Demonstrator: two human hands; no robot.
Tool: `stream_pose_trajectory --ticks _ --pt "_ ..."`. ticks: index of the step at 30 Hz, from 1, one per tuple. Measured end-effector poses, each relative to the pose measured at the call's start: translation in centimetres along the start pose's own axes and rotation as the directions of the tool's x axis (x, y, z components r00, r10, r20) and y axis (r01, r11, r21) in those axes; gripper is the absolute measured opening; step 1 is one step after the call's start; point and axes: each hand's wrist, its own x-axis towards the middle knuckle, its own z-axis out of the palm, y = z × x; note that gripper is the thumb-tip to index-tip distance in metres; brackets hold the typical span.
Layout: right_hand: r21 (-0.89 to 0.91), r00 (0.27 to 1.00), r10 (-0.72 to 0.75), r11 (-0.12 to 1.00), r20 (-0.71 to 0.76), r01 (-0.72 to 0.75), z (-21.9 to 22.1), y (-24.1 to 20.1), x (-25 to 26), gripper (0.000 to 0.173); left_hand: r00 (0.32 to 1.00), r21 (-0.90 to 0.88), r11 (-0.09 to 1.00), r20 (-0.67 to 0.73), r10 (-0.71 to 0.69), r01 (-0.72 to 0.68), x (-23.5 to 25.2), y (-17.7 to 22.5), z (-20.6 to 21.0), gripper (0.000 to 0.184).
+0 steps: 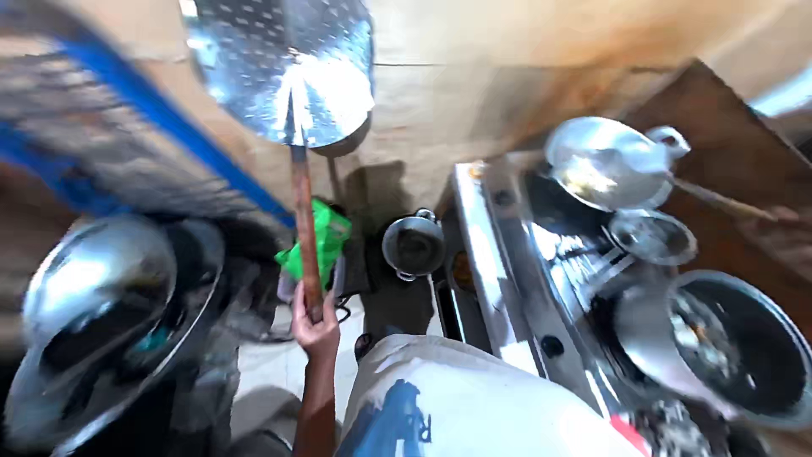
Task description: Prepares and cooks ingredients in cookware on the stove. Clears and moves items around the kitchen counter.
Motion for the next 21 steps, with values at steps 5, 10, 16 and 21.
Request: stream_pose_trajectory --ticks 5,10,16,21 --pt "-0.205 0.967 -0.058 0.979 -0.249 0.006 0.0 -0.4 -0.4 0.019 0.942 0.011 0.995 0.321 0.093 -0.102 4.5 6.8 6.4 0.046" --pt "-0.532 0.943 -0.126 0.844 -0.309 -0.061 -1.3 -1.0 0.6 0.024 0.747 0.113 0.849 0.545 0.382 -0.516 11.2 9.1 15.5 0.044" --pt "-0.703 0.959 -0.126 0.704 -0.255 -0.095 0.0 -3.0 3.5 0.025 0.508 0.044 0.723 0.741 0.439 -0.689 18.2 10.9 28.6 0.047" --pt "-0.854 0.951 -0.103 0.475 -0.293 -0.212 1.3 -3.6 6.7 0.038 0.315 0.038 0.603 0.878 0.361 -0.797 21.9 10.5 36.2 0.049"
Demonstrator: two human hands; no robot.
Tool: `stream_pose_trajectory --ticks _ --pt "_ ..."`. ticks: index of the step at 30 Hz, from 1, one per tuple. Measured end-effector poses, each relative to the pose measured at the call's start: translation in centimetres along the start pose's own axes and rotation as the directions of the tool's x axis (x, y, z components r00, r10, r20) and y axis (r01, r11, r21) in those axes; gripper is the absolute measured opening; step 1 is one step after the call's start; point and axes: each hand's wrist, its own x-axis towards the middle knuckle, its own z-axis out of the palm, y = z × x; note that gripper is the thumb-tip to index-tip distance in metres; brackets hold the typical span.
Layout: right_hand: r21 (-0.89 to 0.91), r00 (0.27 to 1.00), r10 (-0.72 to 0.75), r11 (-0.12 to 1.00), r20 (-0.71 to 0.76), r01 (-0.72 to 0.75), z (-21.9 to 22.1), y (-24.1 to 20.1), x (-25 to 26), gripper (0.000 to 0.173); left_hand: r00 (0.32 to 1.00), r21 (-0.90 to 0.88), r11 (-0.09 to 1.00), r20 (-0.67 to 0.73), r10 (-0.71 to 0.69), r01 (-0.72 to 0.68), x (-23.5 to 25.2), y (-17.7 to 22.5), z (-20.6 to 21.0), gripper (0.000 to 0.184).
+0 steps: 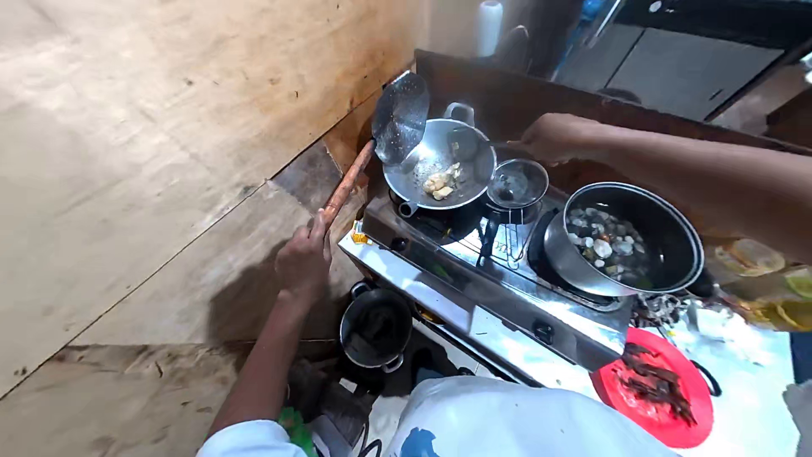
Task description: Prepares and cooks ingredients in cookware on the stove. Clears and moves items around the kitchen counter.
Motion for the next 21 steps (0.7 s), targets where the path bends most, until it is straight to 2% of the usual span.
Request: stream_pose_trajectory --ticks 1,5,9,12,16,21 --pt "-0.003 1.0 0.009 1.0 0.008 -0.009 -0.1 0.0 0.1 0.036 1.0 0.019 0.999 0.013 0.028 -0.028 0.8 -0.5 0.4 0.049" --pt "0.166 0.987 0.106 0.978 0.123 -0.126 -1.7 0.1 -0.2 0.023 0.978 0.042 0.978 -0.038 0.205 -0.203 2.1 -2.6 1.8 0.044" --pt "0.306 0.963 0.154 0.927 0.221 -0.218 -2.1 -0.6 -0.7 0.022 0.933 0.072 0.931 0.006 0.36 -0.359 3.3 -4.1 1.2 0.044" --pt "0.395 0.939 0.19 0.869 0.287 -0.297 -1.9 -1.8 -0.8 0.024 0.882 0.076 0.881 -0.02 0.471 -0.468 4.2 -5.0 0.1 0.04" --pt "0.579 0.922 0.194 0.729 0.335 -0.364 -1.3 -3.3 -1.3 0.024 0.891 0.014 0.894 0.086 0.446 -0.448 5.0 -5.6 -2.0 0.041" --pt "0.606 0.896 0.22 0.671 0.387 -0.427 -1.5 -4.8 -2.0 0.025 0.904 -0.057 0.927 0.203 0.375 -0.372 6.1 -4.5 -3.7 0.046"
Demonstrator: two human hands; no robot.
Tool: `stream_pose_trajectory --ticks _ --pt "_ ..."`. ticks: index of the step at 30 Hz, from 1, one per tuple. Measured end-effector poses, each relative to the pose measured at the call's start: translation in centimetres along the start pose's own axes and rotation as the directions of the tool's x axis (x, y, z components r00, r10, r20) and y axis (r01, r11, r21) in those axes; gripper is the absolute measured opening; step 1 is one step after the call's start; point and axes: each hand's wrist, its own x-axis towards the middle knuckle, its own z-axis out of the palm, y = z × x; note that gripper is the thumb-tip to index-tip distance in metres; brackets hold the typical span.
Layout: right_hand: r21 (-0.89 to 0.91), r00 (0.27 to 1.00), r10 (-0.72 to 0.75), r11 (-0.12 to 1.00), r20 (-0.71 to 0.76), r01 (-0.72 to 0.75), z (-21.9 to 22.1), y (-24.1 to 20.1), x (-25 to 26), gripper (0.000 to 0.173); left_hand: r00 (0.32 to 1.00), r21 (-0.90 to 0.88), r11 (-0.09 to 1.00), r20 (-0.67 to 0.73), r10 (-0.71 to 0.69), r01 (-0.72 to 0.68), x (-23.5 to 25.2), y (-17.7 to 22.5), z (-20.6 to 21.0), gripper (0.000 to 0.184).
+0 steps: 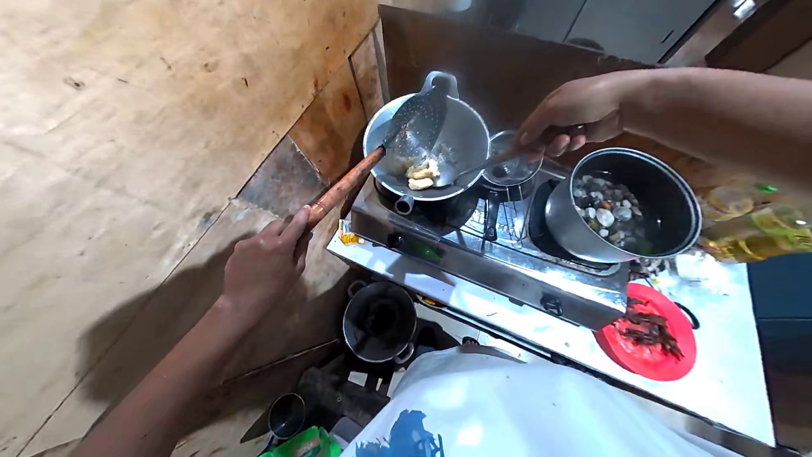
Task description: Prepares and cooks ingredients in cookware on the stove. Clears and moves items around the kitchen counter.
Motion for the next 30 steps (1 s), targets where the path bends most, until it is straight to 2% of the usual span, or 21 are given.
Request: stream_pose_trajectory --ticks 2,4,7,9,11,13,15,17,20,23,27,30 --pt "0.103 1.0 0.028 0.994 -0.009 -0.027 0.6 -0.5 -0.4 0.023 0.997 -0.038 0.998 0.057 -0.047 0.049 0.7 0.2 -0.8 0.046" --pt "0.182 0.999 0.041 0.983 -0.022 -0.036 0.9 -0.8 -0.8 0.02 0.999 -0.07 0.997 0.038 -0.031 0.034 1.2 -0.1 -0.9 0.046" --pt "0.164 0.998 0.005 0.986 -0.059 0.004 0.6 -1.1 -1.9 0.019 1.0 -0.101 0.995 0.025 -0.008 0.01 1.8 -0.6 -1.8 0.044" --pt "0.042 0.992 -0.079 0.996 -0.099 0.084 0.0 -1.3 -2.4 0.02 0.986 -0.101 0.989 0.138 -0.098 0.112 2.7 -0.2 -3.2 0.043" --pt "-0.241 0.967 -0.222 0.952 -0.123 0.188 -0.4 -1.3 -2.9 0.022 0.956 -0.097 0.974 0.232 -0.177 0.204 3.6 0.1 -4.2 0.041" --pt "-0.588 0.908 -0.413 0.752 -0.069 0.298 -0.3 -0.6 -3.1 0.023 0.943 -0.124 0.96 0.256 -0.213 0.25 4.0 0.0 -4.5 0.038" --pt "-0.805 0.843 -0.538 0.494 0.014 0.329 0.0 0.8 -2.8 0.028 0.939 -0.151 0.953 0.267 -0.217 0.264 4.0 -0.1 -4.4 0.035" --pt "-0.91 0.843 -0.538 0.351 -0.002 0.222 0.6 2.5 -3.0 0.052 0.934 -0.156 0.949 0.28 -0.224 0.274 3.8 -0.1 -4.2 0.036" --pt "-0.97 0.787 -0.617 0.189 0.003 0.152 0.7 4.7 -3.9 0.051 0.938 -0.113 0.956 0.255 -0.234 0.269 3.4 -0.3 -4.1 0.039" --pt "-0.987 0.762 -0.646 0.09 0.045 0.134 0.7 5.4 -5.8 0.05 0.963 -0.054 0.975 0.175 -0.206 0.218 3.4 -0.6 -4.4 0.04" --pt "-0.989 0.787 -0.615 0.076 0.056 0.13 1.5 7.0 -6.0 0.049 0.982 0.059 0.99 0.135 -0.132 0.125 3.4 -0.7 -4.0 0.042" --pt "-0.974 0.805 -0.593 0.182 0.004 0.139 2.7 8.3 -3.9 0.048 0.995 0.07 0.997 0.098 -0.031 0.024 2.9 -1.4 -3.2 0.044"
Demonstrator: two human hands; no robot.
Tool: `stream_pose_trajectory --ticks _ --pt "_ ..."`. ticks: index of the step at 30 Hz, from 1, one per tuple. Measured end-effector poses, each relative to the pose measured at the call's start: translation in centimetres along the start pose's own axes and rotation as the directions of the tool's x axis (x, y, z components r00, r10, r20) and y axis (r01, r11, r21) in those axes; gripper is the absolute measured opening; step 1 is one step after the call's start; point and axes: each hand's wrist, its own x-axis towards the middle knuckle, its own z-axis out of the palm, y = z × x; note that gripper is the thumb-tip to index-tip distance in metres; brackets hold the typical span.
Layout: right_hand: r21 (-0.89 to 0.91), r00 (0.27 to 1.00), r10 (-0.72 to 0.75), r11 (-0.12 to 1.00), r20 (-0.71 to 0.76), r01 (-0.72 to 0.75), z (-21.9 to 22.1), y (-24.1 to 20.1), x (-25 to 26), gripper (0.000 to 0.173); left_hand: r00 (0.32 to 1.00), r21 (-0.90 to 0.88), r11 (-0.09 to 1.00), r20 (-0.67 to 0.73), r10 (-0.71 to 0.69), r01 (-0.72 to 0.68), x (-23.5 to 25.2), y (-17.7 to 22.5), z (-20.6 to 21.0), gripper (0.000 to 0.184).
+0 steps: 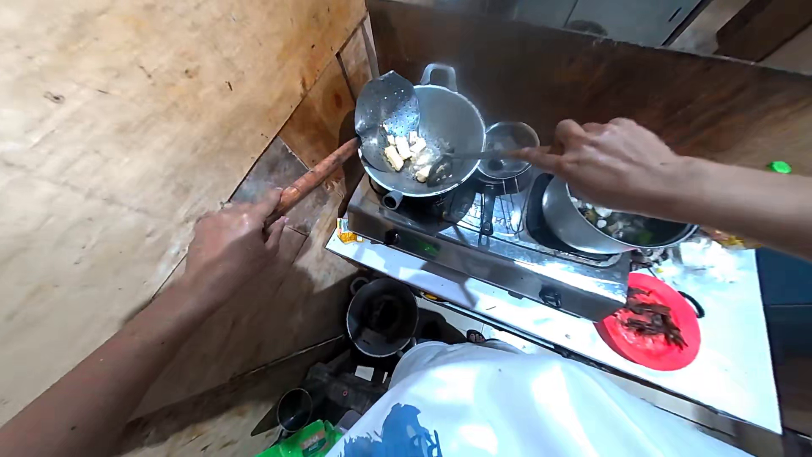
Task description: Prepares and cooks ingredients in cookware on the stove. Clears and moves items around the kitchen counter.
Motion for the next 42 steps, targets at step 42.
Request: stream_pose_trajectory --ticks 42 --pt "0.663 0.95 0.215 0.681 0.226 -0.312 5.0 2.6 4.1 0.031 0.943 -0.737 0.609 0.116 -0.313 0.293 -5.3 0.0 0.8 0.034"
